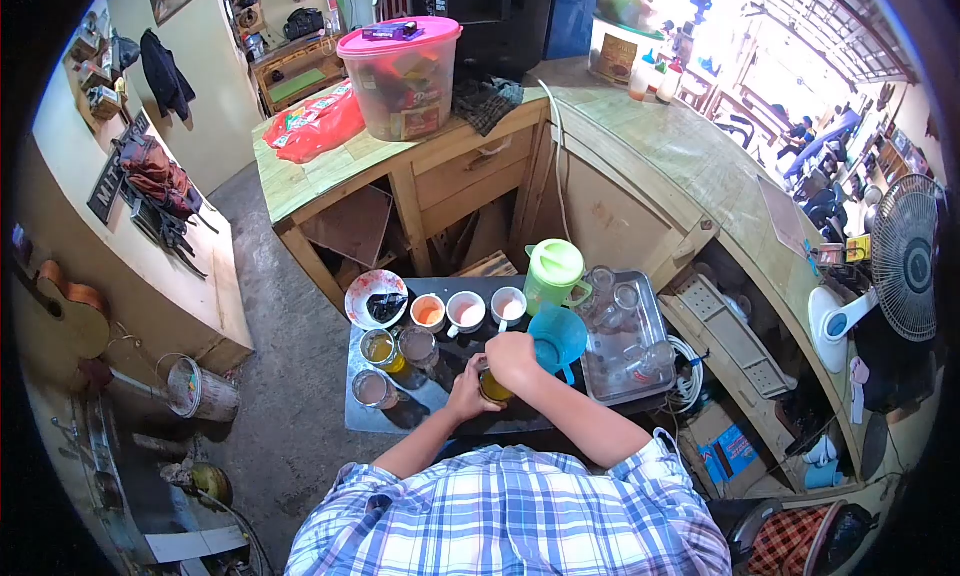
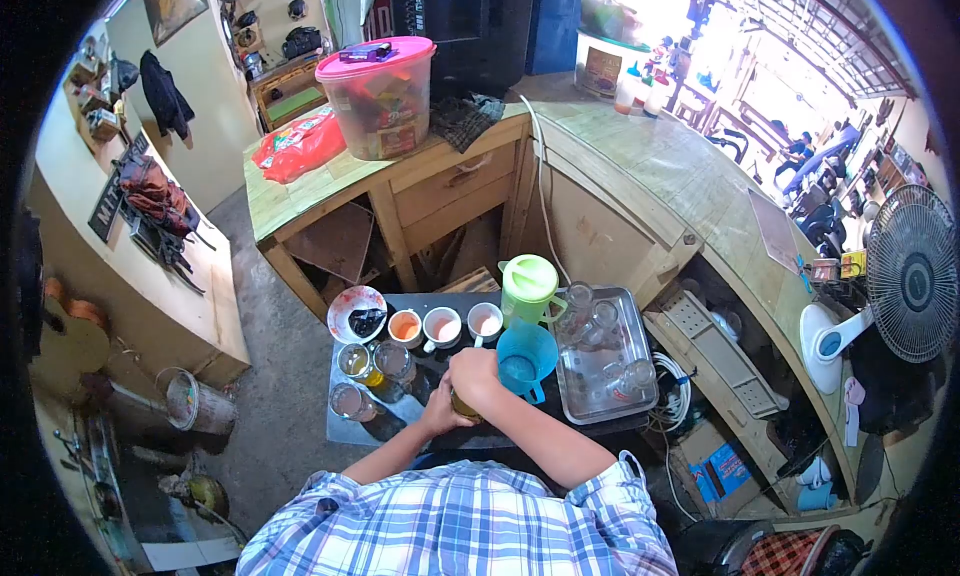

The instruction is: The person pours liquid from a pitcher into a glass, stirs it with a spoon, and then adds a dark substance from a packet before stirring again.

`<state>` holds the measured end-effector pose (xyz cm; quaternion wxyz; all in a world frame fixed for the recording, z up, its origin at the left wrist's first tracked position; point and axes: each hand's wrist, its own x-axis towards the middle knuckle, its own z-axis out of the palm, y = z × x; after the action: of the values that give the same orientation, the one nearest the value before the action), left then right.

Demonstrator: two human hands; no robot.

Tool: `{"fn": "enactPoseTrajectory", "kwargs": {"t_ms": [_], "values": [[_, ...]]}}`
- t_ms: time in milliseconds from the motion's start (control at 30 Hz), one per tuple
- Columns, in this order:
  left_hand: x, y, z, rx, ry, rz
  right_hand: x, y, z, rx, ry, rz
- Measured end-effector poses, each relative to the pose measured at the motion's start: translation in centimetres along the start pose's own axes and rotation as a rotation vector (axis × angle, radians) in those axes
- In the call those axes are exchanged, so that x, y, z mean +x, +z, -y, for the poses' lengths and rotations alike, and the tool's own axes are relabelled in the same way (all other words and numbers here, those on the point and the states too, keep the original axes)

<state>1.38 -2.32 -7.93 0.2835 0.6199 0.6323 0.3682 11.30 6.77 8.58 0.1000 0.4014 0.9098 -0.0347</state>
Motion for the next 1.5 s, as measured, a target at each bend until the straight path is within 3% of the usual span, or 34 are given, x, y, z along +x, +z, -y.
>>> {"fn": "enactPoseTrajectory", "kwargs": {"t_ms": [33, 267, 367, 433, 600, 667, 800, 900, 1000, 1167, 1233, 1300, 1400, 1500], "values": [[0.1, 0.0, 0.1, 0.026, 0.073, -0.004, 0.0, -0.2, 0.0, 0.010, -0.079, 0.022], [-0.1, 0.3, 0.1, -0.073, 0.020, -0.044, -1.4, 0.0, 0.2, 0.027, -0.004, -0.051], [0.0, 0.5, 0.8, -0.132, 0.088, -0.038, -4.1, 0.6, 0.1, 0.184, -0.016, -0.053], [-0.2, -0.3, -0.5, -0.113, -0.088, 0.013, -6.0, 0.5, -0.6, 0.167, -0.005, -0.004], [0.0, 0.5, 0.4, -0.091, -0.074, -0.031, -7.1, 3.7, -2.8, 0.335, 0.015, 0.025], [-0.2, -0.2, -0.2, -0.079, -0.035, 0.001, -6.8, 5.3, -2.8, 0.448, 0.165, -0.114], [-0.1, 0.1, 0.3, -0.050, -0.019, -0.001, -8.6, 5.7, -3.6, 0.507, 0.247, -0.250], [-0.1, 0.2, 0.5, -0.033, -0.034, 0.015, -11.1, 4.6, -4.6, 0.529, 0.380, -0.024], [-0.1, 0.3, 0.7, -0.022, -0.037, 0.019, -12.8, 3.3, -4.7, 0.537, 0.325, 0.075], [-0.1, 0.3, 0.5, -0.045, -0.095, 0.031, -10.2, 4.9, -3.4, 0.711, 0.126, 0.057], [-0.1, 0.4, 0.7, -0.068, -0.114, 0.041, -8.6, 6.0, -3.1, 0.699, 0.159, -0.037], [-0.1, 0.6, 1.1, -0.086, 0.007, 0.001, -8.2, 6.0, -3.3, 0.689, 0.225, -0.170], [-0.3, 0.3, 0.4, -0.035, -0.055, 0.009, -9.8, 4.1, -4.9, 0.553, 0.300, -0.023], [-0.3, 0.3, 0.4, -0.069, -0.062, 0.015, -10.3, 4.9, -6.6, 0.605, 0.175, 0.100]]}}
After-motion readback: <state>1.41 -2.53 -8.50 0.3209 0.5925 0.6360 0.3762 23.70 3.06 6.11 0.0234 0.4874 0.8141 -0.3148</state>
